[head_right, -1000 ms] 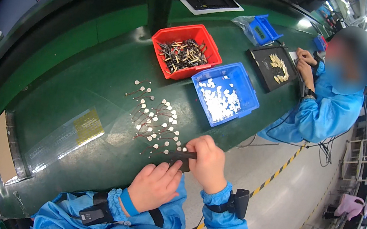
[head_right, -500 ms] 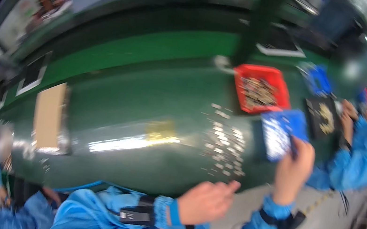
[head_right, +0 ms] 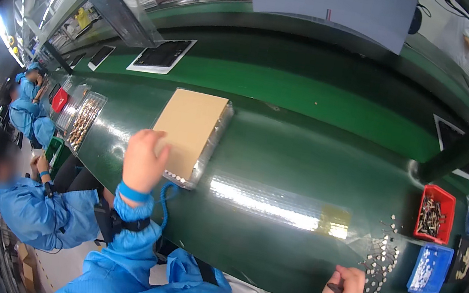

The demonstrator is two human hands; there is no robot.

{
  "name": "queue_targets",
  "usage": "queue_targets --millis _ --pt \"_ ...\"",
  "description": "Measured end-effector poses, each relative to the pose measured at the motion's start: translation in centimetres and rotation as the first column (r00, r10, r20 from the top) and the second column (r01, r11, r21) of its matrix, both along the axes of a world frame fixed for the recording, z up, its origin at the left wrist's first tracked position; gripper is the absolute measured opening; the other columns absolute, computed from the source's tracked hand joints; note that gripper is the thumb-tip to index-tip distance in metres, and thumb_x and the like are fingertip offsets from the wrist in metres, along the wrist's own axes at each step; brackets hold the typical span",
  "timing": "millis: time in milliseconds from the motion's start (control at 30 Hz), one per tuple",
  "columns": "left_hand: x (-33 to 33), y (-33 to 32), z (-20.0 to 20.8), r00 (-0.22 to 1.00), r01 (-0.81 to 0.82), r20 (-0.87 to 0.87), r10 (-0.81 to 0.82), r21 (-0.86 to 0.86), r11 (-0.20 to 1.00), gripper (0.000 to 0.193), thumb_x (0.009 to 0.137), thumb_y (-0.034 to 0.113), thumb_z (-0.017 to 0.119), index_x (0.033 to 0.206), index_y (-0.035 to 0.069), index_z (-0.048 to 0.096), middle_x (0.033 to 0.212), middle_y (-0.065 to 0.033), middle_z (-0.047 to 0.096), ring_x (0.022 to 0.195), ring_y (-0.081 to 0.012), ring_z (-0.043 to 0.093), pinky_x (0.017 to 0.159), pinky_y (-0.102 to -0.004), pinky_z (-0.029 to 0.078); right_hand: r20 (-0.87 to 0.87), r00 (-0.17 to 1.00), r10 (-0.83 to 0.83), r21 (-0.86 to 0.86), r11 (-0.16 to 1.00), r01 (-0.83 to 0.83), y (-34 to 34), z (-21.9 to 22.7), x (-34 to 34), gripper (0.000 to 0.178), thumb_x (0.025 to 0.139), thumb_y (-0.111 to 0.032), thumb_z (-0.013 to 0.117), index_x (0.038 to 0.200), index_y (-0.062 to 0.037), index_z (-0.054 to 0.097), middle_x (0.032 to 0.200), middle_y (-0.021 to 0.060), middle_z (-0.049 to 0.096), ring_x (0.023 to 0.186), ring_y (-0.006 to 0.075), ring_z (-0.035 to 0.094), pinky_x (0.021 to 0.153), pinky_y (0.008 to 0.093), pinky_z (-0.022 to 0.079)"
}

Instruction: Manually assembling laptop or tablet components on a factory production line.

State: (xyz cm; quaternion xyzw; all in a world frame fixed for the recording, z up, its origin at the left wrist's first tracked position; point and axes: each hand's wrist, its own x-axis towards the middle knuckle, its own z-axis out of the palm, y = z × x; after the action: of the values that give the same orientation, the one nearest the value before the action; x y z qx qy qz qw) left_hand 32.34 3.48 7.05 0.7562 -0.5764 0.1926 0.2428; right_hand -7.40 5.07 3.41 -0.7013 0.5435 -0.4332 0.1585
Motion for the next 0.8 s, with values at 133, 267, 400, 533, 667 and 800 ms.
queue_targets --millis 133,267,400,533,667,800 --pt "7.6 0.5 -3.3 0.94 -0.261 -0.175 0.294 0.189 0.947 0.019 0.072 0.013 0.063 0.086 0.0 0.063 0.081 -0.0164 0.06 0.079 -0.0328 0.056 0.072 -0.0399 0.046 0.01 0.999 0.05 0.029 0.998 -0.051 -0.7 -0.1 1.4 0.011 0.074 0.006 0.051 0.083 0.0013 0.055 0.076 0.0117 0.048 0.067 0.022 0.047 0.059 0.0285 0.038" --pt "9.1 0.2 -4.3 0.924 -0.216 -0.302 0.235 0.094 0.972 0.016 0.072 0.011 0.063 0.083 -0.001 0.064 0.077 -0.0181 0.061 0.072 -0.0308 0.06 0.067 -0.0381 0.048 -0.002 0.999 0.038 0.033 0.999 -0.038 -1.4 0.1 2.6 0.013 0.071 0.007 0.052 0.082 0.0016 0.055 0.074 0.0133 0.049 0.067 0.0254 0.049 0.06 0.0309 0.039" --pt "10.9 0.2 -5.0 0.812 -0.199 -0.54 0.219 0.097 0.975 0.013 0.074 0.01 0.061 0.079 -0.002 0.064 0.071 -0.0148 0.063 0.064 -0.023 0.062 0.06 -0.0318 0.048 -0.006 0.999 0.054 0.042 0.998 -0.054 -1.6 -0.2 2.9 0.012 0.071 0.006 0.052 0.082 0.0017 0.055 0.075 0.0134 0.049 0.068 0.026 0.049 0.061 0.0311 0.04" --pt "11.7 0.0 -4.6 0.768 -0.101 -0.621 0.157 0.124 0.987 0.013 0.075 0.01 0.059 0.078 -0.003 0.063 0.067 -0.0138 0.063 0.062 -0.019 0.061 0.058 -0.0296 0.048 -0.012 0.999 0.034 0.057 0.998 -0.033 -1.7 -0.1 2.9 0.011 0.072 0.006 0.052 0.082 0.0012 0.055 0.076 0.0116 0.047 0.064 0.0217 0.046 0.057 0.0284 0.036" --pt "11.7 0.0 -3.4 0.808 -0.119 -0.567 0.16 0.109 0.987 0.013 0.076 0.009 0.058 0.079 -0.003 0.062 0.067 -0.0108 0.063 0.06 -0.0176 0.059 0.056 -0.0291 0.047 -0.015 1.0 0.025 0.063 0.998 -0.024 -1.8 -0.2 2.9 0.011 0.073 0.005 0.052 0.082 0.0007 0.055 0.076 0.0099 0.045 0.061 0.0181 0.042 0.053 0.0265 0.032" --pt "11.9 -0.4 -2.2 0.555 -0.054 -0.826 0.101 0.086 0.995 0.015 0.08 0.012 0.056 0.085 -0.002 0.06 0.066 -0.0043 0.06 0.057 -0.012 0.055 0.051 -0.0251 0.043 0.01 0.999 0.039 0.057 0.998 -0.04 -1.8 -0.6 3.0 0.011 0.073 0.005 0.052 0.082 0.0007 0.055 0.075 0.0104 0.045 0.06 0.0184 0.042 0.053 0.027 0.033"
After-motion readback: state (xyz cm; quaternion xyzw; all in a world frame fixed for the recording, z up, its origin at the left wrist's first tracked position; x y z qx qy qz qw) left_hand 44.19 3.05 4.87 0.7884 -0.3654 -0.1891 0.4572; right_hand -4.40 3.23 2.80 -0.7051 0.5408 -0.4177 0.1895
